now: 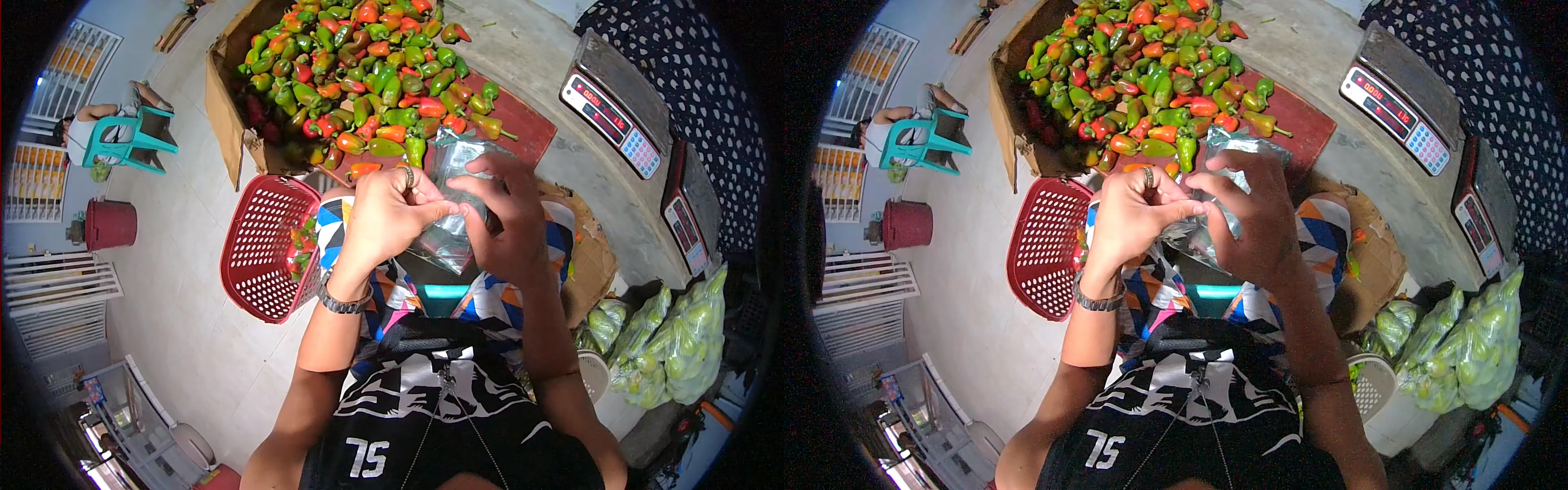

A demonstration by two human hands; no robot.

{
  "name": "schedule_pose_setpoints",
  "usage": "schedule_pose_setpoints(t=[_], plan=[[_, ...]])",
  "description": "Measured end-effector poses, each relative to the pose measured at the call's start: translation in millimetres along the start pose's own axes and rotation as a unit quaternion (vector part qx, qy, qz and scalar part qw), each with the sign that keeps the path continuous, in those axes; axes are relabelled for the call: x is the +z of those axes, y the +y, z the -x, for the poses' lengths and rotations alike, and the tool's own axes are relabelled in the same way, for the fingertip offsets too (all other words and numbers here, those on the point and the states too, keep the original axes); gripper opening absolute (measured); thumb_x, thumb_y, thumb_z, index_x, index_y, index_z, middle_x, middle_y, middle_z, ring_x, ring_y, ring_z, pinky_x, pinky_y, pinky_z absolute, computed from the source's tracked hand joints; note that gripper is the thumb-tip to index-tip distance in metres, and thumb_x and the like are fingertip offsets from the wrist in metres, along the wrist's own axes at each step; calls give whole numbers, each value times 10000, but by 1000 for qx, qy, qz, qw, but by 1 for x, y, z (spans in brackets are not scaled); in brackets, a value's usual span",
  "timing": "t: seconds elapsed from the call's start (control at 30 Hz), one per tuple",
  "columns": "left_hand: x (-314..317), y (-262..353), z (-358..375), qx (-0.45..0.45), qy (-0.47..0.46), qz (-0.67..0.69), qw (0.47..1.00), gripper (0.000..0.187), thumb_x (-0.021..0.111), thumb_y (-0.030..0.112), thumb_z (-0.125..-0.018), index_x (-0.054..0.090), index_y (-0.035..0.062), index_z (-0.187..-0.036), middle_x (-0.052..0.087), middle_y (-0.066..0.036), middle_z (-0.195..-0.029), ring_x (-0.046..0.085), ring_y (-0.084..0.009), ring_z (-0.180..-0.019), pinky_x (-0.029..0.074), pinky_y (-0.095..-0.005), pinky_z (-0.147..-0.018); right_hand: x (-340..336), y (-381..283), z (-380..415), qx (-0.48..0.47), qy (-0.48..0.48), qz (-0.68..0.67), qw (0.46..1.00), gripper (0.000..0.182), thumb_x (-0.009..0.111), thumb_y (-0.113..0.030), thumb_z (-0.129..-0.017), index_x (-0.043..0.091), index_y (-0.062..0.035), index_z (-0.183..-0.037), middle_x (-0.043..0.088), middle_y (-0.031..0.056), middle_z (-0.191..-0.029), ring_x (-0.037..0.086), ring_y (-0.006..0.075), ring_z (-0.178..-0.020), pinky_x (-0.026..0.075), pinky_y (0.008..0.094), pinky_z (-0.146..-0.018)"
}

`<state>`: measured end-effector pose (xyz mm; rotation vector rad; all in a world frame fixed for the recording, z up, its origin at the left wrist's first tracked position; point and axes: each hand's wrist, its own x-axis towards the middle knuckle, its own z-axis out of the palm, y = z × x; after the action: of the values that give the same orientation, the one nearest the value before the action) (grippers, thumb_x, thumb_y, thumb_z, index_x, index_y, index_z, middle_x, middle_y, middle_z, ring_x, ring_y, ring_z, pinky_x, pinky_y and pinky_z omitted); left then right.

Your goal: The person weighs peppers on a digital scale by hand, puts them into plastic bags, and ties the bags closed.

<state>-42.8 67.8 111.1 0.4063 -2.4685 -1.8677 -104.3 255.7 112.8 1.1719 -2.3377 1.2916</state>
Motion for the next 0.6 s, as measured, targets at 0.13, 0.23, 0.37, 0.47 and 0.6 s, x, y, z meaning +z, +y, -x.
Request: schedule_pose_setpoints(t=[0.13, 0.23, 0.37, 0.47, 0.6], plan=[[0, 1, 0, -3, -2, -23, 1000, 224, 913, 68, -804, 696, 12, -802, 712, 8, -767, 609, -24, -685, 514, -216, -616, -1, 2, 0, -20, -1, 37, 999, 287, 673, -25, -776, 735, -89, -1049, 616, 142, -1203, 581, 376, -1143, 464, 484, -989], [0, 0, -1, -5, -7, -21, 1000, 228, 918, 80, -801, 698, 18, -801, 704, 13, -760, 600, -23, -678, 504, -215, -609, -1, 4, 2, -29, 2, 49, 998, 272, 674, -19, -762, 740, -90, -1016, 617, 133, -1222, 582, 371, -1141, 464, 489, -977], [1, 3, -1, -8, -7, -37, 999, 240, 925, 97, -794, 697, 24, -790, 682, 24, -738, 585, -24, -671, 489, -220, -596, -2, 5, 3, -37, 7, 56, 998, 263, 678, -22, -750, 737, -93, -997, 617, 123, -1229, 581, 368, -1138, 462, 493, -964], [2, 1, -2, -2, -4, -48, 999, 247, 928, 104, -792, 695, 24, -782, 666, 32, -725, 575, -24, -666, 480, -223, -589, -1, 7, 4, -43, 5, 61, 997, 252, 682, -26, -745, 733, -93, -983, 617, 119, -1229, 581, 368, -1137, 461, 494, -961], [4, 4, -1, 15, 3, -66, 998, 248, 928, 102, -789, 695, 19, -773, 659, 35, -716, 569, -27, -659, 475, -228, -584, 0, 9, 4, -45, 1, 63, 997, 242, 683, -33, -742, 725, -88, -974, 616, 119, -1232, 580, 370, -1137, 460, 492, -964]])
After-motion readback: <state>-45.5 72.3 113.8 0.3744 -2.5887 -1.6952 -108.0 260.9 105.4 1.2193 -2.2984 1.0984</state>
